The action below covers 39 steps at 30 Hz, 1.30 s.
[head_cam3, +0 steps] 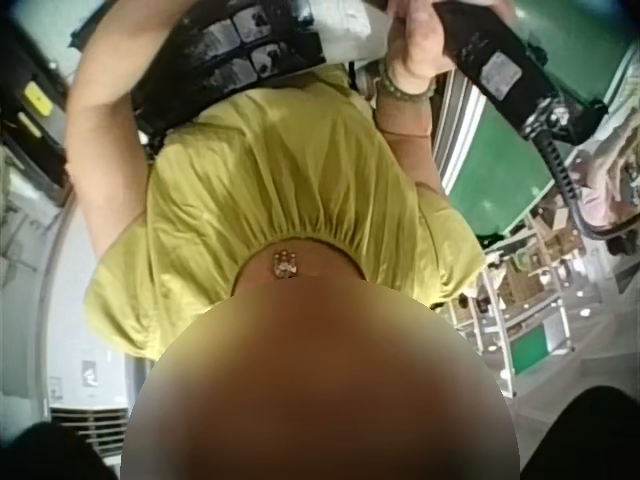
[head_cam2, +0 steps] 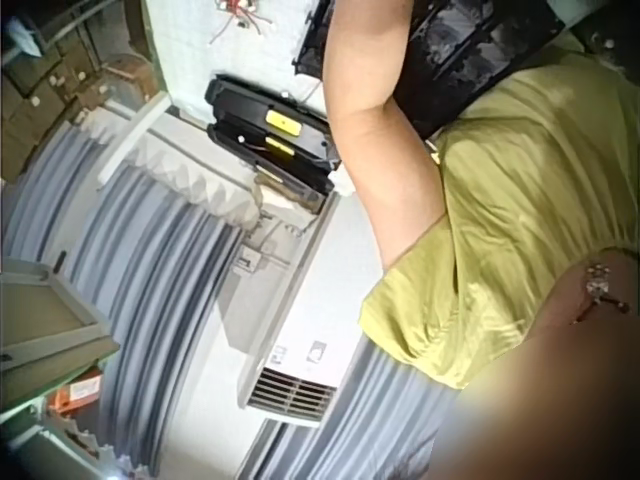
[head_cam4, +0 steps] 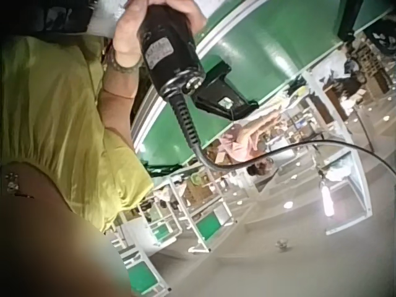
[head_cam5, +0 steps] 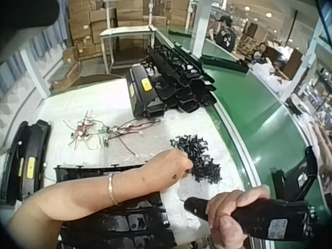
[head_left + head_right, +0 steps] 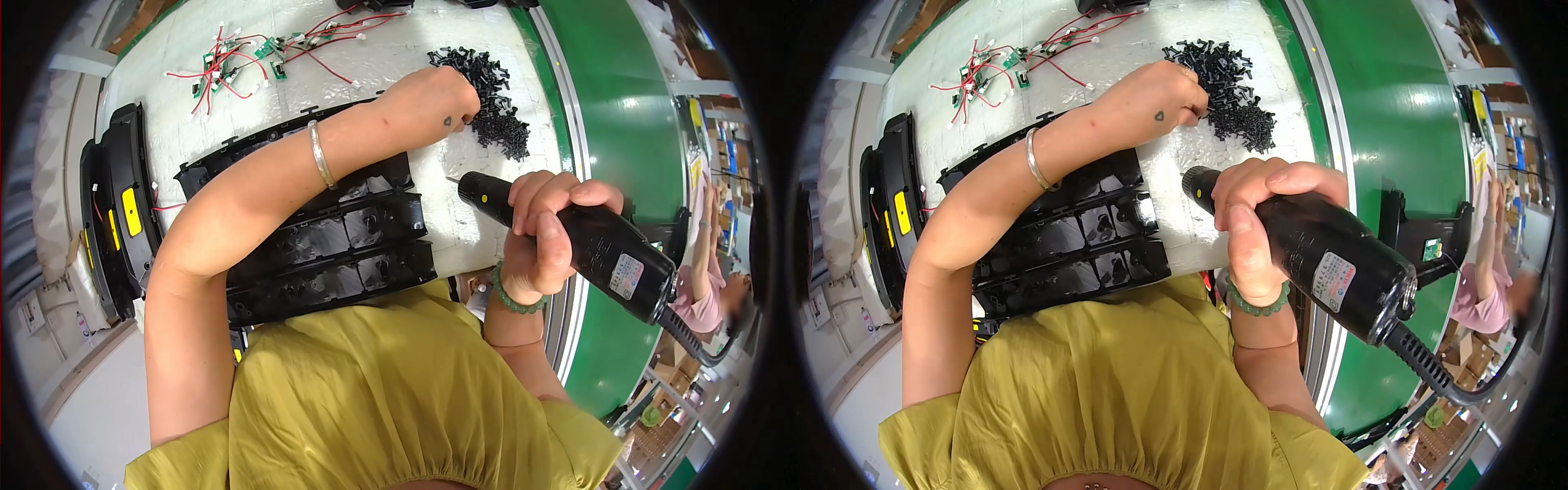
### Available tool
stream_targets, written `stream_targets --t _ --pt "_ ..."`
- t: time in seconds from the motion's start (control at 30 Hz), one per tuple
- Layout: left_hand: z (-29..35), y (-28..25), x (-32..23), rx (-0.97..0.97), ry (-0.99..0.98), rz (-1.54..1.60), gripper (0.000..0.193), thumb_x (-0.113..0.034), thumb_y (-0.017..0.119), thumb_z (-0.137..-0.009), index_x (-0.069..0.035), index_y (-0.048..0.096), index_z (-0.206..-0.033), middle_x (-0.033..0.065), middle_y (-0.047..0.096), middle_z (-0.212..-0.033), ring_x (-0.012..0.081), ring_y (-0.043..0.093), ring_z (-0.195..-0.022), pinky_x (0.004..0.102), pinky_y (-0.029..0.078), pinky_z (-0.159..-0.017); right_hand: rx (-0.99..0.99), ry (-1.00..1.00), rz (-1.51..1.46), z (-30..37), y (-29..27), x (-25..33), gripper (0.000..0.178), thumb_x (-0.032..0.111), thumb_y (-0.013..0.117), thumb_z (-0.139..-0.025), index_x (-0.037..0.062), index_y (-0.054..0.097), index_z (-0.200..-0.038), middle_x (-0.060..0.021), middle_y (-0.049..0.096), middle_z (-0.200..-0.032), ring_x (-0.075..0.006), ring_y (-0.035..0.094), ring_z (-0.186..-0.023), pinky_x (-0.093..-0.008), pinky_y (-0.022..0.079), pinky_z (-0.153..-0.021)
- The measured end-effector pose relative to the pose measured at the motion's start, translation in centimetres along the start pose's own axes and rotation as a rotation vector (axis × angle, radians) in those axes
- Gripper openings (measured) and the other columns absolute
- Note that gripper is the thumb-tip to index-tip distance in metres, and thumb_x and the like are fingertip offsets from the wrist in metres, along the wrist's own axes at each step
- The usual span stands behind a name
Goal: Screw green circuit boards into black plastic housings using an electric screwdriver.
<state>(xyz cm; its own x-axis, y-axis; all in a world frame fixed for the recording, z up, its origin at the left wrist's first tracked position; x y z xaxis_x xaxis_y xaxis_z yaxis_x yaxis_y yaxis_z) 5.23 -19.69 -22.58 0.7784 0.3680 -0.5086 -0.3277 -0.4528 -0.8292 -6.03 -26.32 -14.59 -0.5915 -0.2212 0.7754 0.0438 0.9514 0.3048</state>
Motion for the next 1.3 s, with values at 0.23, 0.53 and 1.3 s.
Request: stream_targets --t 0.23,0.53,1.3 --pt "4.8 -7.4 -0.1 -0.128 -0.174 0.194 0.012 -0.005 0.064 -0.074 -0.004 0.068 -0.086 0.0061 0.064 -0.074 0.0151 0.060 -0.065 0.0249 0.049 -0.061 -0.054 0.002 -0.014 0.0 -0.1 -0.6 0.036 0.007 0.061 -0.076 0.0080 0.040 -0.105 -0.0045 0.049 -0.066 -0.0148 0.045 -0.048 -0.0308 0.042 -0.050" --pt "20.1 -10.7 -0.6 -0.302 -0.673 0.406 0.012 0.001 0.070 -0.074 0.002 0.066 -0.085 0.0002 0.060 -0.074 0.0034 0.054 -0.066 0.0162 0.045 -0.061 0.081 0.019 0.004 -0.4 -1.0 -0.3 0.033 0.010 0.049 -0.076 0.0064 0.052 -0.108 -0.0034 0.039 -0.062 -0.0143 0.037 -0.053 -0.0312 0.035 -0.060" --pt "27.4 -6.0 -7.3 -0.256 -0.759 -0.155 0.017 -0.009 0.073 -0.063 -0.009 0.062 -0.076 0.0023 0.054 -0.066 0.0224 0.051 -0.067 0.0328 0.044 -0.055 0.031 0.020 0.048 -0.8 -1.0 -0.6 0.028 0.005 0.049 -0.072 0.0049 0.053 -0.100 -0.0062 0.042 -0.061 -0.0172 0.040 -0.058 -0.0350 0.039 -0.067"
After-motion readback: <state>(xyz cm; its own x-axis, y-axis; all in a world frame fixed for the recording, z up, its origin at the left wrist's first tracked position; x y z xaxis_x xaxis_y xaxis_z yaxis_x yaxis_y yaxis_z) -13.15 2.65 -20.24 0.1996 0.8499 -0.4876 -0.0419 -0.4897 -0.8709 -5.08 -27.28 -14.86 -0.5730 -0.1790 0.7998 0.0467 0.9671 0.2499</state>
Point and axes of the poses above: each hand's wrist, its own z-axis away from the middle knuckle, its own y-axis out of the palm, x = y × z, the point moved 9 cm from there along -z, towards the middle knuckle
